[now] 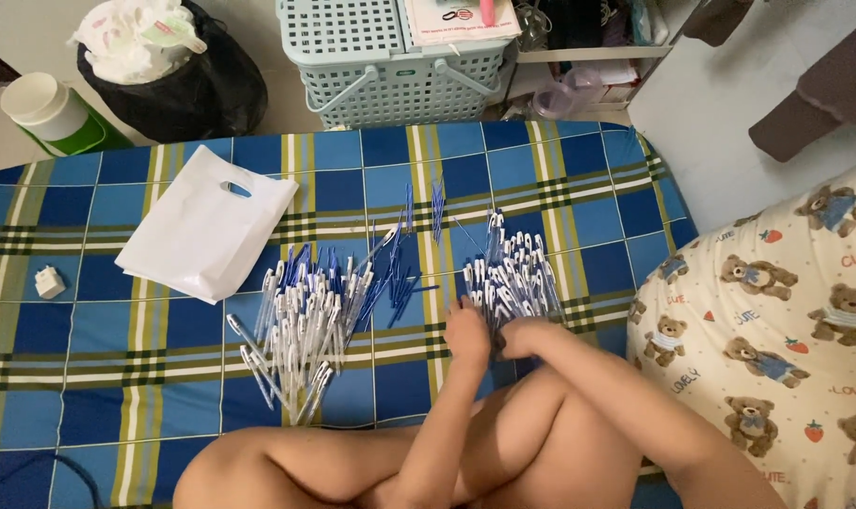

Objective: Assembling pens by joining barrels and refills manually.

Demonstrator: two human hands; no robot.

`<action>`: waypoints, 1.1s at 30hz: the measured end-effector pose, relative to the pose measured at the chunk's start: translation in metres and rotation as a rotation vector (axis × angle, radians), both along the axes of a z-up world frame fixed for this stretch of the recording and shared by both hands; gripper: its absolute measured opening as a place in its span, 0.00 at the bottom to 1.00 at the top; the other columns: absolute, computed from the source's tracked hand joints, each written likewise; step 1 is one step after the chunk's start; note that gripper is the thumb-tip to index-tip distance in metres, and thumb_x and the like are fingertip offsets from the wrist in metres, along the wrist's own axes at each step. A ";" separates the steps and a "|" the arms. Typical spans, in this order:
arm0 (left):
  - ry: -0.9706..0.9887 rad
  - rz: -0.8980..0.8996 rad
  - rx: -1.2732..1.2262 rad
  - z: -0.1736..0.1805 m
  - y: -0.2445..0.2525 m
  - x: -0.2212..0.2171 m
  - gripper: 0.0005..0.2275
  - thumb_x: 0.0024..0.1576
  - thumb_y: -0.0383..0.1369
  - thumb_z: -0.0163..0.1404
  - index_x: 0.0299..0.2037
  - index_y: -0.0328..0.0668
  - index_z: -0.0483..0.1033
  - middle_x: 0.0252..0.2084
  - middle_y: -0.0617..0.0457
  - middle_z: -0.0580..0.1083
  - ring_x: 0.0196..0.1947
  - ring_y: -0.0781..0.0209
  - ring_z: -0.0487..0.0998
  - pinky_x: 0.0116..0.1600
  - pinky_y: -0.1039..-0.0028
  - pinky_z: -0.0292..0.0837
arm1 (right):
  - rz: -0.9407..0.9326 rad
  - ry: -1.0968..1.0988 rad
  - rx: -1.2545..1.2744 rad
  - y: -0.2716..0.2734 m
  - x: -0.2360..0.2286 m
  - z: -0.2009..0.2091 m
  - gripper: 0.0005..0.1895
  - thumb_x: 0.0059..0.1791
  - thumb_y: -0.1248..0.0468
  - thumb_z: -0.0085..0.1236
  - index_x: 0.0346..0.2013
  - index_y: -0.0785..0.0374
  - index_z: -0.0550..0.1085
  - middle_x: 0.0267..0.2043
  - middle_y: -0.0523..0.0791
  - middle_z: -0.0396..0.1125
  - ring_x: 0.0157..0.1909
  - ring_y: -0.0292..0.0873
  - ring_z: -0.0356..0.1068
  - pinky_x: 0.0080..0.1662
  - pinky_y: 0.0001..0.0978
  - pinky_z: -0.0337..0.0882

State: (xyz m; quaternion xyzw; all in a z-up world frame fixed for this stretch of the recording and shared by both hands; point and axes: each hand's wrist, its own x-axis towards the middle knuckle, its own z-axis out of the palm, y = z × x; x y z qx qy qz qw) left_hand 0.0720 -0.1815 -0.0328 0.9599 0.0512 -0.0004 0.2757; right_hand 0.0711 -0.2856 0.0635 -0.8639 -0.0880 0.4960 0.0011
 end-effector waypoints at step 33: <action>0.469 -0.304 -0.209 0.061 -0.033 0.005 0.37 0.59 0.32 0.56 0.73 0.21 0.47 0.67 0.27 0.55 0.66 0.34 0.62 0.56 0.48 0.77 | -0.547 -0.676 -0.034 0.033 0.154 -0.028 0.21 0.46 0.53 0.62 0.36 0.73 0.82 0.39 0.59 0.75 0.44 0.60 0.77 0.46 0.57 0.77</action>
